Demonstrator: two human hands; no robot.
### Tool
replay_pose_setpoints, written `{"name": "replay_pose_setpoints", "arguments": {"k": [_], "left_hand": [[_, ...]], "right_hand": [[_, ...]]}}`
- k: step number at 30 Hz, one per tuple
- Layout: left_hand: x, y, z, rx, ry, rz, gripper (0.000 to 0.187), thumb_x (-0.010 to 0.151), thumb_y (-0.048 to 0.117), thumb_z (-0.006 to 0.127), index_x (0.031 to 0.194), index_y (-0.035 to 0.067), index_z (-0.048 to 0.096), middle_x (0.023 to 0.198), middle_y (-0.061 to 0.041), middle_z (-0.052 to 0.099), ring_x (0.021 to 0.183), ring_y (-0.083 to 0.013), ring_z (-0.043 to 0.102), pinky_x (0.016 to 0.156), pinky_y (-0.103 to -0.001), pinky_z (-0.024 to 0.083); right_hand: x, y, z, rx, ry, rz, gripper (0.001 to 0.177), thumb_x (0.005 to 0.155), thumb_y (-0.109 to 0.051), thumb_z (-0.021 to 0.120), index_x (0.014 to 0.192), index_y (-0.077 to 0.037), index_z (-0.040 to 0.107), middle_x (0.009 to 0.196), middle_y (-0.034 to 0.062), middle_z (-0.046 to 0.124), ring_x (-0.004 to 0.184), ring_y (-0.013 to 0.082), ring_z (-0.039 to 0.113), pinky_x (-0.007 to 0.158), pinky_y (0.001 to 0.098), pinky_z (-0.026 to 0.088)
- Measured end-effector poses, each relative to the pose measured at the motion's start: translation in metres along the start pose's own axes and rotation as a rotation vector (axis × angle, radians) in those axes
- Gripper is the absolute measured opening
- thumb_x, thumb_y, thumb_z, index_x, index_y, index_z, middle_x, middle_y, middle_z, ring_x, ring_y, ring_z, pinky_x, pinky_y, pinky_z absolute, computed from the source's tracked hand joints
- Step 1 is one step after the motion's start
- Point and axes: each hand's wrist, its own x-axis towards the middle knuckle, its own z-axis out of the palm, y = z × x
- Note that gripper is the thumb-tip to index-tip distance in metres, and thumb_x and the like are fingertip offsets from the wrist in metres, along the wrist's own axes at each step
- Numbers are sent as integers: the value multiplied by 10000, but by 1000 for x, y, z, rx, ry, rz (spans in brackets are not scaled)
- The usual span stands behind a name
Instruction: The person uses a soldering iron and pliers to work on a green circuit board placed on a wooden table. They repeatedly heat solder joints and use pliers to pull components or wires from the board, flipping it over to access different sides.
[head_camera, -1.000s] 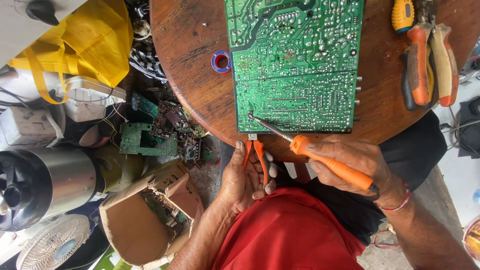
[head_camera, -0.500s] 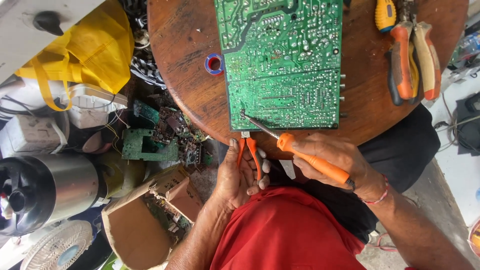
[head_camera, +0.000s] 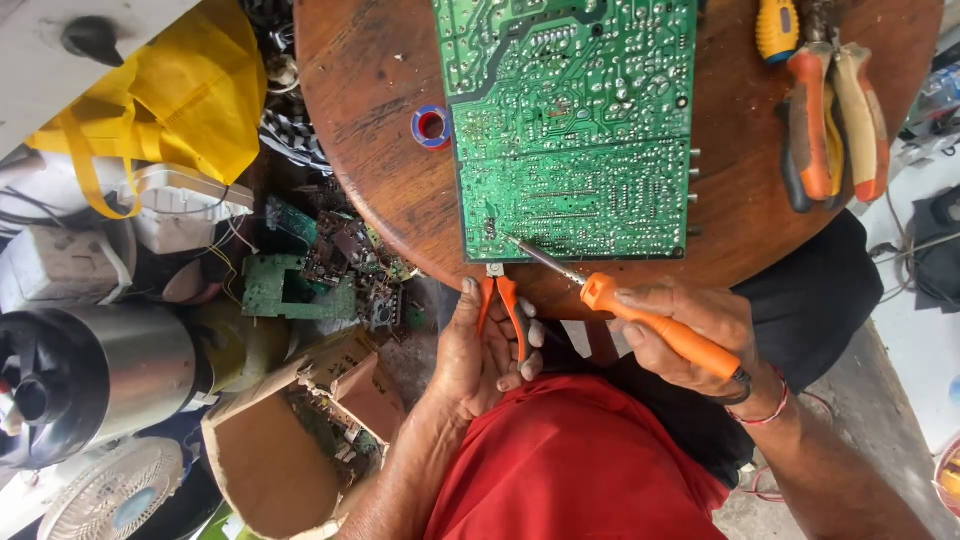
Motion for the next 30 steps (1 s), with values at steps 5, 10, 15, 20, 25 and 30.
{"name": "replay_pose_setpoints", "arguments": {"k": [5, 10, 15, 20, 25, 30], "left_hand": [[-1, 0, 1, -7, -11, 1, 807, 1018, 735, 364, 1093, -25, 625, 810, -266, 692, 525, -371, 689, 240, -234, 417], [-2, 1, 2, -7, -2, -6, 807, 1027, 726, 345, 1088, -27, 625, 801, -268, 689, 518, -371, 684, 238, -232, 412], [0, 1, 1, -2, -4, -14, 812, 1029, 728, 325, 1088, -23, 628, 800, -265, 689, 518, -371, 686, 239, -227, 410], [-2, 1, 0, 0, 5, -16, 820, 1023, 739, 324, 1081, -19, 632, 797, -262, 688, 517, -371, 686, 239, -232, 414], [3, 2, 0, -22, -42, 1, 816, 1029, 725, 340, 1092, -35, 632, 812, -278, 695, 528, -376, 691, 243, -238, 425], [2, 0, -1, -36, -59, 5, 814, 1030, 723, 355, 1098, -38, 633, 820, -284, 697, 532, -377, 692, 245, -239, 432]], "right_hand": [[17, -9, 4, -26, -2, -32, 224, 813, -147, 781, 986, -7, 808, 821, 108, 756, 685, 241, 757, 651, 323, 622], [30, -15, 3, -9, -43, -56, 218, 836, -136, 759, 999, 5, 790, 830, 127, 753, 673, 251, 759, 623, 329, 616], [47, -37, 7, 88, -84, -107, 206, 850, -38, 742, 1039, 38, 774, 827, 155, 753, 642, 260, 762, 588, 347, 612], [25, -11, 21, 234, 27, 90, 234, 877, -49, 696, 1069, 72, 752, 854, 150, 757, 649, 177, 744, 594, 334, 613], [28, -23, 32, 241, 35, -102, 264, 858, -27, 743, 1099, 80, 719, 826, 167, 771, 695, 219, 788, 642, 321, 635], [12, -2, 7, -101, 130, -354, 365, 865, -155, 767, 1147, 75, 738, 945, 193, 735, 803, 250, 751, 751, 353, 599]]}}
